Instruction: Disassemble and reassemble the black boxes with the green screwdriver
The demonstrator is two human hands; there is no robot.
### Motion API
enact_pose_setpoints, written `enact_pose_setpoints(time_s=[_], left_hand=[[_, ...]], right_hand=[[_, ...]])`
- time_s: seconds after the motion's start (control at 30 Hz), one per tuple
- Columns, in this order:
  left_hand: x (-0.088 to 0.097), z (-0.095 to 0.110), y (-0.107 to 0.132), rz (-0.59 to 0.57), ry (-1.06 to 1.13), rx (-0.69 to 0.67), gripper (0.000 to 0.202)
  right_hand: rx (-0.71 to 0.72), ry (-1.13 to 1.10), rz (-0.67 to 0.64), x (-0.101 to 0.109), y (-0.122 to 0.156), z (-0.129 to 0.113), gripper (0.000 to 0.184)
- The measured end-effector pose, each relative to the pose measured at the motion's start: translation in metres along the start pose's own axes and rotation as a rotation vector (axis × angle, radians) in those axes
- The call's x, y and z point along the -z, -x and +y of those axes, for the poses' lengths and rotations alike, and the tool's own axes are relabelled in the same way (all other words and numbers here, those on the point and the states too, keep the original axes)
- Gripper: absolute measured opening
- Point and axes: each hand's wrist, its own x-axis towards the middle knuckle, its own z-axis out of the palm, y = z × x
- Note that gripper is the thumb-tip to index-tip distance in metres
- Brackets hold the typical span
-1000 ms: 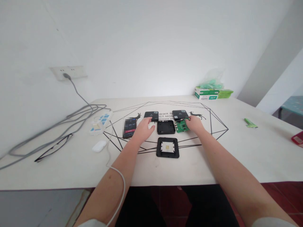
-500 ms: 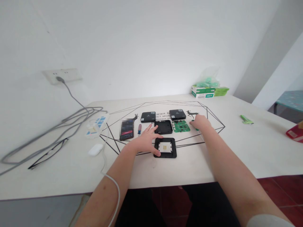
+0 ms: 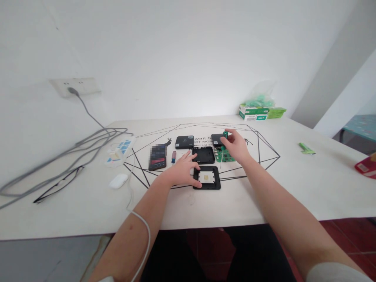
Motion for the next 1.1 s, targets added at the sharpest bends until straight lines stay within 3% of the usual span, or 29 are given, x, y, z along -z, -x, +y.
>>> enact_pose_setpoints(time_s=[0.17, 0.37, 0.7, 0.87, 1.1], left_hand=[[-0.004, 0.002, -0.002, 0.04, 0.005, -0.049, 0.054], [-0.004, 0.006, -0.004, 0.028, 0.007, -0.031, 0.061], [-0.011, -0.001, -0.004, 0.007, 0.047, 0.031, 0.119], [-0.012, -0.002, -0.003, -0.062, 0.054, 0.075, 0.124], [-0.016, -0.004, -0.005, -0.127, 0.031, 0.028, 0.137]], right_hand=[[0.171, -0.293, -0.074, -0.025, 0.031, -0.028, 0.053], [0.251, -0.248, -0.111, -0.037, 0.047, -0.036, 0.055], [0.379, -0.118, -0.108, -0.047, 0.053, -0.04, 0.051], [0.399, -0.131, -0.115, -0.046, 0.054, -0.04, 0.052], [0.416, -0.106, -0.117, -0.046, 0.054, -0.038, 0.051]])
